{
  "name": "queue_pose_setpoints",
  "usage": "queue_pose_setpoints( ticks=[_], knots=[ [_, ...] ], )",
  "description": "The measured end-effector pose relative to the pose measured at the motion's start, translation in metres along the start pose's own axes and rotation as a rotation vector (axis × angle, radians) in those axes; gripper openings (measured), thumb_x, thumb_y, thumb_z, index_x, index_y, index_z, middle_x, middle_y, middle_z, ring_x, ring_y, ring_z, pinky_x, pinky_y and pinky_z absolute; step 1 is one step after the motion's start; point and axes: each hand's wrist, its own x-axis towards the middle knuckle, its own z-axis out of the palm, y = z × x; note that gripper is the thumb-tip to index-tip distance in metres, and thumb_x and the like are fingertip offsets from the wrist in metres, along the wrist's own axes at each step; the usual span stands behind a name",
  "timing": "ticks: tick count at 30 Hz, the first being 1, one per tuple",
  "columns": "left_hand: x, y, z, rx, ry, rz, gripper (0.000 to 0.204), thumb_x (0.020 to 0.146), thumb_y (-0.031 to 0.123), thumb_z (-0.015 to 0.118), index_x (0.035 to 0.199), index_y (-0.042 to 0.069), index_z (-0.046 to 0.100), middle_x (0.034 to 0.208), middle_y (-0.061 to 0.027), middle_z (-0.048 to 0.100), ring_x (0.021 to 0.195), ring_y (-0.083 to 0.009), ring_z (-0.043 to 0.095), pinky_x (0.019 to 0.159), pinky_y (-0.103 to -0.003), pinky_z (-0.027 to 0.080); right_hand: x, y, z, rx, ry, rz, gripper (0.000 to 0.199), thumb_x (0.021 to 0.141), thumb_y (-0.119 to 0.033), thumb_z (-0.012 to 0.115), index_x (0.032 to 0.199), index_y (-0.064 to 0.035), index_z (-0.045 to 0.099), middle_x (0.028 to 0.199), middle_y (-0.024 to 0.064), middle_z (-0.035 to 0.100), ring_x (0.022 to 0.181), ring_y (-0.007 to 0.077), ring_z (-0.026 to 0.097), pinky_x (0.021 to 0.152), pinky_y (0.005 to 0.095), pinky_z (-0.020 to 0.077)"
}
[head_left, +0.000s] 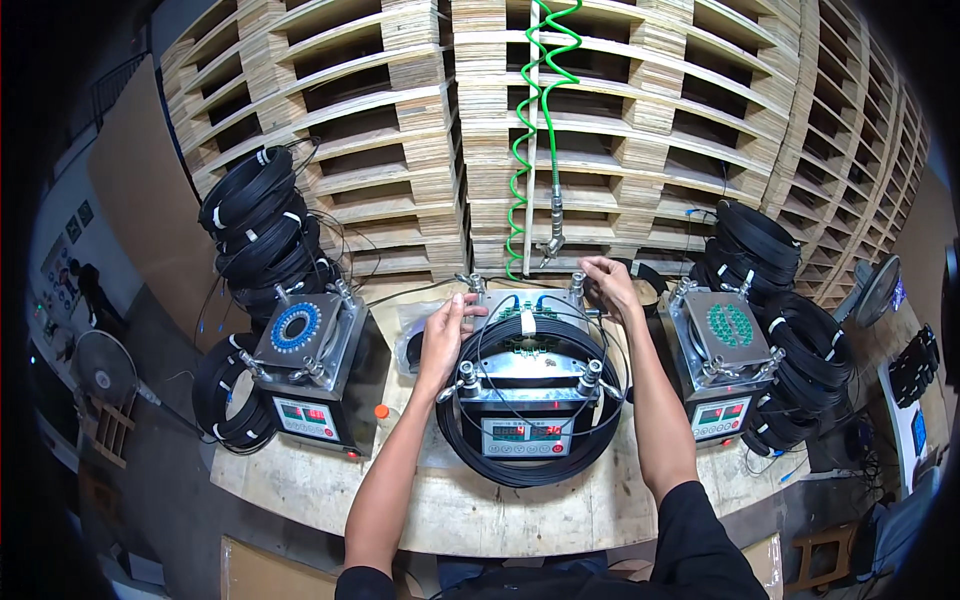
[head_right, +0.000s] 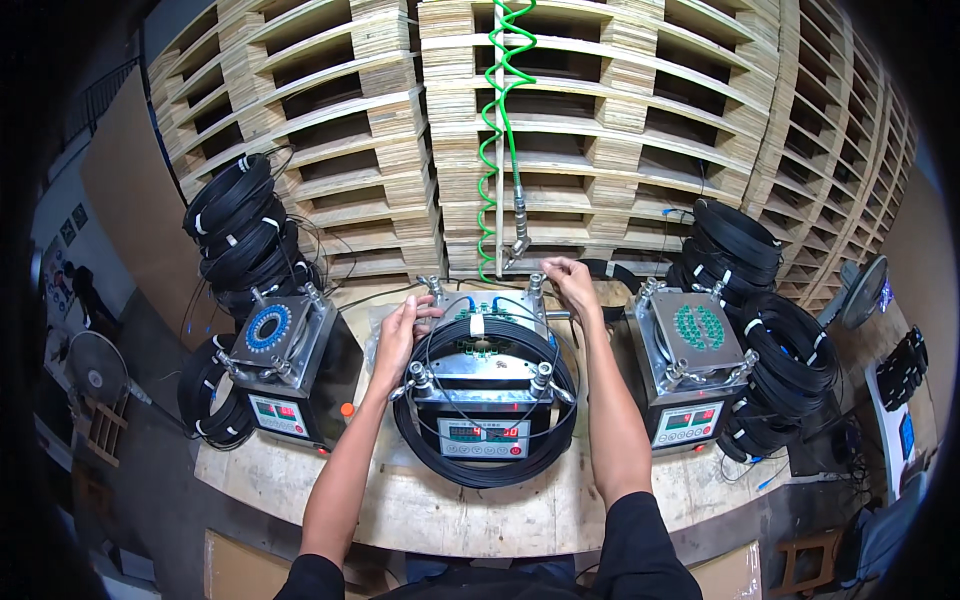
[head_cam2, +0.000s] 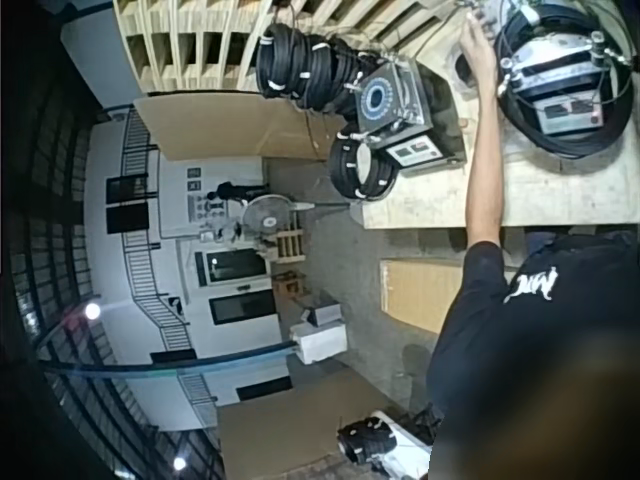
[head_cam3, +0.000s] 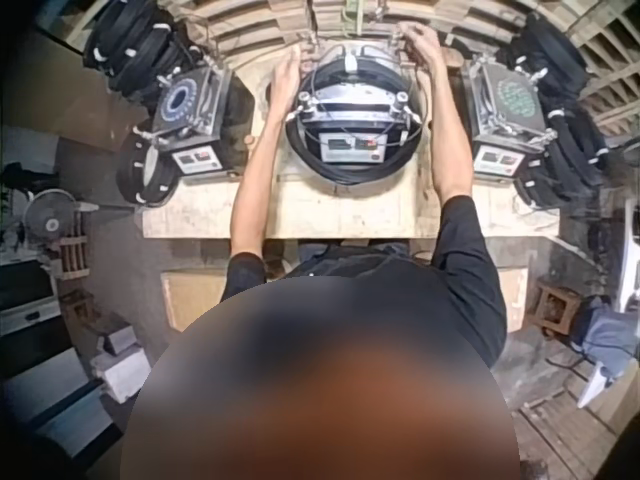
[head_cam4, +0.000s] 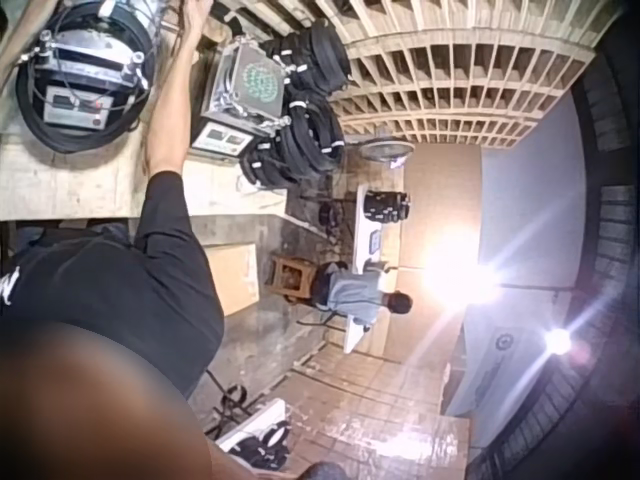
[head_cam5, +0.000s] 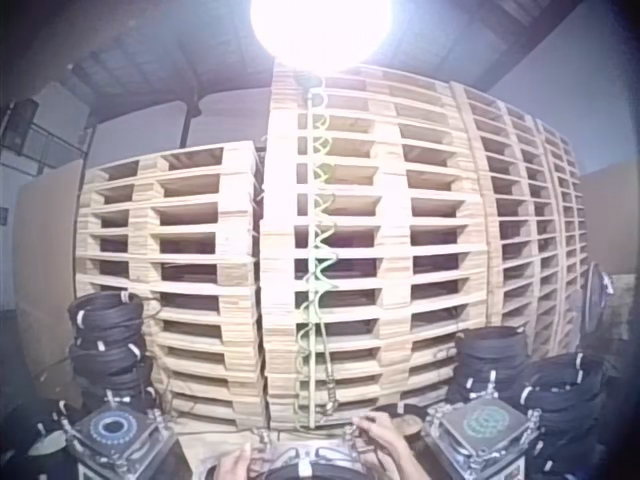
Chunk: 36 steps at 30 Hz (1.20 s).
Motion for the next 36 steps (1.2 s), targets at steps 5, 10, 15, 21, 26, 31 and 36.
queue_pose_setpoints(
  ticks=[5,10,15,21,26,31,36],
  knots=[
    [-0.003,0.003,0.0,-0.01,-0.001,-0.012,0.053,0.108,0.044,0.041,0.125,0.0,0.064,0.102,-0.0053,0.074,0.072,-0.0053,0.05,0.07,-0.021,0.045,-0.027,-0.01,0.005,0.219,0.05,-0.189,0.058,0.097,-0.033,0.067,0.142,-0.0006,0.049,0.118,0.0167,0.065,0.098,0.0178,0.065,0.083,0.0291,0.0556],
    [-0.002,-0.005,-0.009,0.061,0.029,0.039,0.048,0.108,0.039,0.044,0.124,0.0,0.065,0.099,-0.0057,0.074,0.069,-0.0059,0.053,0.067,-0.022,0.047,-0.045,-0.05,0.073,-0.714,0.322,-0.213,0.067,0.089,-0.042,0.071,0.133,0.0068,0.057,0.117,0.034,0.065,0.115,0.0426,0.063,0.097,0.0451,0.0505],
    [0.001,-0.007,-0.003,0.019,0.014,0.034,0.047,0.107,0.039,0.047,0.126,0.0,0.064,0.098,-0.0043,0.074,0.067,-0.0056,0.048,0.066,-0.022,0.045,-0.033,-0.023,0.065,-0.668,0.365,-0.468,0.044,0.09,-0.017,0.063,0.128,0.0042,0.059,0.108,0.0346,0.067,0.108,0.0477,0.064,0.093,0.0452,0.0511],
    [0.001,-0.004,0.004,-0.015,0.006,0.024,0.044,0.107,0.037,0.048,0.124,0.001,0.064,0.097,-0.0031,0.073,0.071,-0.0057,0.049,0.069,-0.021,0.044,0.0,-0.006,0.058,-0.296,0.088,-0.467,0.033,0.099,-0.015,0.052,0.124,0.0055,0.061,0.097,0.014,0.075,0.087,0.0183,0.069,0.076,0.0319,0.0541],
    [0.01,-0.02,-0.006,-0.275,0.048,-0.105,0.042,0.106,0.034,0.052,0.136,0.005,0.056,0.121,-0.0095,0.066,0.081,-0.0097,0.059,0.073,-0.024,0.051,0.007,-0.012,0.052,-0.083,-0.177,-0.273,0.066,0.106,-0.051,0.042,0.122,0.0096,0.063,0.096,0.0155,0.074,0.087,0.0167,0.068,0.083,0.0282,0.0512],
    [0.055,-0.047,0.001,-0.364,0.148,-0.326,0.05,0.104,0.033,0.056,0.147,0.01,0.046,0.128,0.001,0.063,0.1,-0.0103,0.055,0.087,-0.026,0.045,-0.026,-0.011,0.03,-0.272,-0.018,-0.425,0.065,0.106,-0.052,0.043,0.15,-0.0033,0.043,0.139,0.0164,0.057,0.128,0.0236,0.055,0.109,0.0353,0.0402],
    [0.098,-0.088,-0.019,-0.759,-0.044,-0.304,0.037,0.105,0.034,0.054,0.13,0.009,0.061,0.124,-0.0011,0.069,0.093,-0.0087,0.06,0.082,-0.025,0.046,-0.098,-0.002,0.044,-0.141,0.114,-0.408,0.049,0.105,-0.033,0.053,0.143,-0.0018,0.052,0.135,0.0141,0.06,0.116,0.0177,0.059,0.101,0.0322,0.0449]
  ],
)
